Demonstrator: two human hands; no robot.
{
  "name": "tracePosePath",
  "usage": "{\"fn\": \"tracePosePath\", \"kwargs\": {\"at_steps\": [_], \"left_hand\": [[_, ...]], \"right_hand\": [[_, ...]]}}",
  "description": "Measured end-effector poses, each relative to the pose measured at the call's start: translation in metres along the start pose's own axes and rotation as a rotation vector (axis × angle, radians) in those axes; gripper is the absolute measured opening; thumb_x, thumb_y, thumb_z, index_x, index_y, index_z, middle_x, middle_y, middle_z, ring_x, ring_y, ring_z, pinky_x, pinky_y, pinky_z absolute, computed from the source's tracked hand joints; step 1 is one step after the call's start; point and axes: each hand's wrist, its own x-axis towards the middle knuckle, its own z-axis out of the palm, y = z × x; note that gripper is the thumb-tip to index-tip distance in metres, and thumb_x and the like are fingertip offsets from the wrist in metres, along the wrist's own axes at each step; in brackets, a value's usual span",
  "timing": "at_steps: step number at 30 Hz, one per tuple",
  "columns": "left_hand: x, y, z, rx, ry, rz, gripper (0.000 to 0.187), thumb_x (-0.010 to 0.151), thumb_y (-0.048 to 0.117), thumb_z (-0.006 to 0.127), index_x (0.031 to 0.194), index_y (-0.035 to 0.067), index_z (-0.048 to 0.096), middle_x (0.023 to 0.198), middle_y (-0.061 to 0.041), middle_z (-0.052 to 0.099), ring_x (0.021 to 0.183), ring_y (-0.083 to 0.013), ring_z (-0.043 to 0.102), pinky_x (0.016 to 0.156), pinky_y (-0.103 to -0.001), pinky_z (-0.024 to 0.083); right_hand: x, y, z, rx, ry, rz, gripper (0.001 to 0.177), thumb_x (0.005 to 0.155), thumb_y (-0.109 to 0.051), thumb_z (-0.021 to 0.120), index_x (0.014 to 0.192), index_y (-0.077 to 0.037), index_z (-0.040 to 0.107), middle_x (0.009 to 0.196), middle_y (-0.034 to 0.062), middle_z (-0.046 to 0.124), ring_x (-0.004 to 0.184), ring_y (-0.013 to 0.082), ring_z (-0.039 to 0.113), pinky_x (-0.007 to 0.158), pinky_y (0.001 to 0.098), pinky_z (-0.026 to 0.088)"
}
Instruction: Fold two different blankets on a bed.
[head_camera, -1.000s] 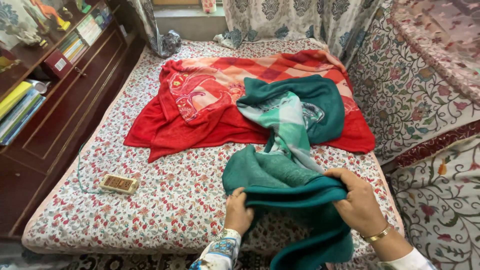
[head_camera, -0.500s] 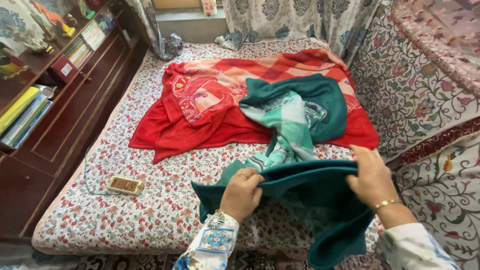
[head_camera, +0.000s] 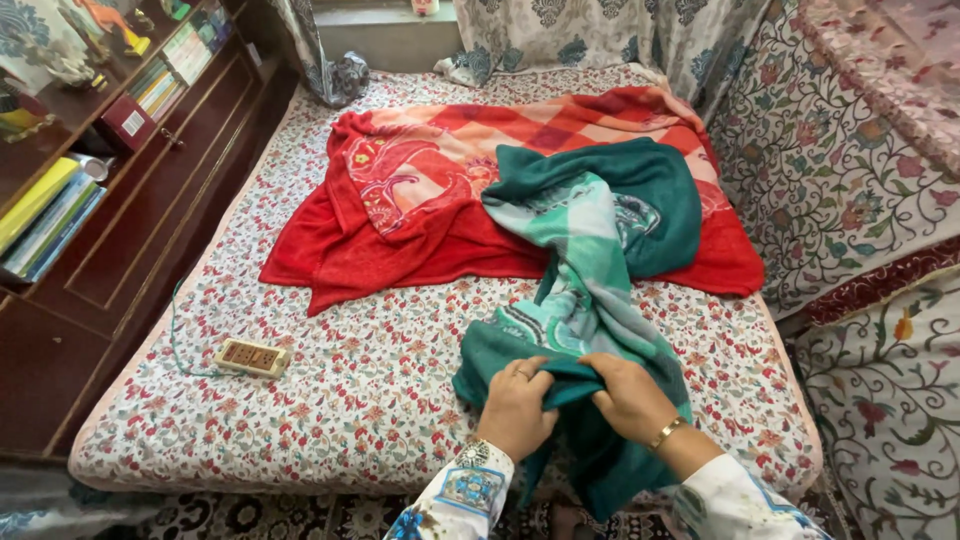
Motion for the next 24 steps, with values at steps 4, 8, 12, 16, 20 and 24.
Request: {"fn": "tracePosePath", "kwargs": {"at_steps": [4, 8, 12, 16, 20, 24], "left_hand": [[-0.036, -0.061, 0.040, 0.078, -0.061, -0.219, 0.025, 0.066, 0.012, 0.078, 0.087, 0.003, 0.067, 0.126, -0.020, 0.066, 0.110, -0.0397, 0.064, 0.094, -0.047, 0.051], [-0.043, -0.082, 0.029, 0.066, -0.067, -0.450, 0.027, 0.069, 0.003, 0.069, 0.096, 0.005, 0.073, 0.126, -0.014, 0.068, 0.102, -0.0387, 0.066, 0.092, -0.049, 0.051], [-0.017, -0.061, -0.013, 0.001, 0.035, -0.306, 0.026, 0.072, 0.000, 0.065, 0.095, 0.005, 0.075, 0.116, -0.015, 0.070, 0.103, -0.0374, 0.066, 0.092, -0.045, 0.052], [0.010, -0.025, -0.024, 0.032, 0.036, -0.107, 0.027, 0.071, -0.002, 0.063, 0.093, 0.006, 0.074, 0.114, -0.014, 0.071, 0.107, -0.0356, 0.066, 0.094, -0.045, 0.051], [0.021, 0.008, -0.016, 0.059, -0.120, 0.137, 0.014, 0.078, 0.005, 0.064, 0.089, 0.008, 0.072, 0.111, -0.011, 0.071, 0.107, -0.0303, 0.065, 0.092, -0.043, 0.049], [0.014, 0.007, -0.009, 0.094, -0.179, 0.197, 0.008, 0.082, 0.011, 0.061, 0.086, 0.009, 0.069, 0.112, -0.008, 0.071, 0.104, -0.0267, 0.065, 0.090, -0.042, 0.046]], "right_hand": [[0.005, -0.029, -0.032, 0.084, 0.000, 0.073, 0.046, 0.072, 0.001, 0.060, 0.118, -0.003, 0.065, 0.112, 0.0208, 0.071, 0.108, 0.0362, 0.069, 0.096, 0.0400, 0.052], [0.000, -0.022, -0.053, 0.012, 0.023, 0.182, 0.043, 0.073, 0.002, 0.061, 0.115, -0.006, 0.067, 0.109, 0.0184, 0.073, 0.107, 0.0350, 0.070, 0.094, 0.0393, 0.053], [-0.013, 0.011, -0.052, -0.131, 0.044, 0.421, 0.043, 0.077, 0.002, 0.061, 0.117, -0.011, 0.069, 0.111, 0.0177, 0.074, 0.110, 0.0350, 0.070, 0.098, 0.0398, 0.054], [-0.009, 0.003, -0.036, -0.231, 0.064, 0.323, 0.052, 0.069, 0.001, 0.068, 0.121, -0.008, 0.064, 0.121, 0.0167, 0.069, 0.116, 0.0369, 0.065, 0.100, 0.0424, 0.051], [0.000, -0.046, -0.013, -0.023, 0.052, -0.080, 0.085, 0.059, -0.010, 0.080, 0.138, 0.000, 0.051, 0.126, 0.0256, 0.062, 0.117, 0.0447, 0.059, 0.096, 0.0475, 0.047], [0.009, -0.059, -0.011, 0.159, -0.226, 0.351, 0.065, 0.066, -0.021, 0.084, 0.128, -0.012, 0.067, 0.111, 0.0139, 0.076, 0.092, 0.0313, 0.075, 0.083, 0.0369, 0.057]]}}
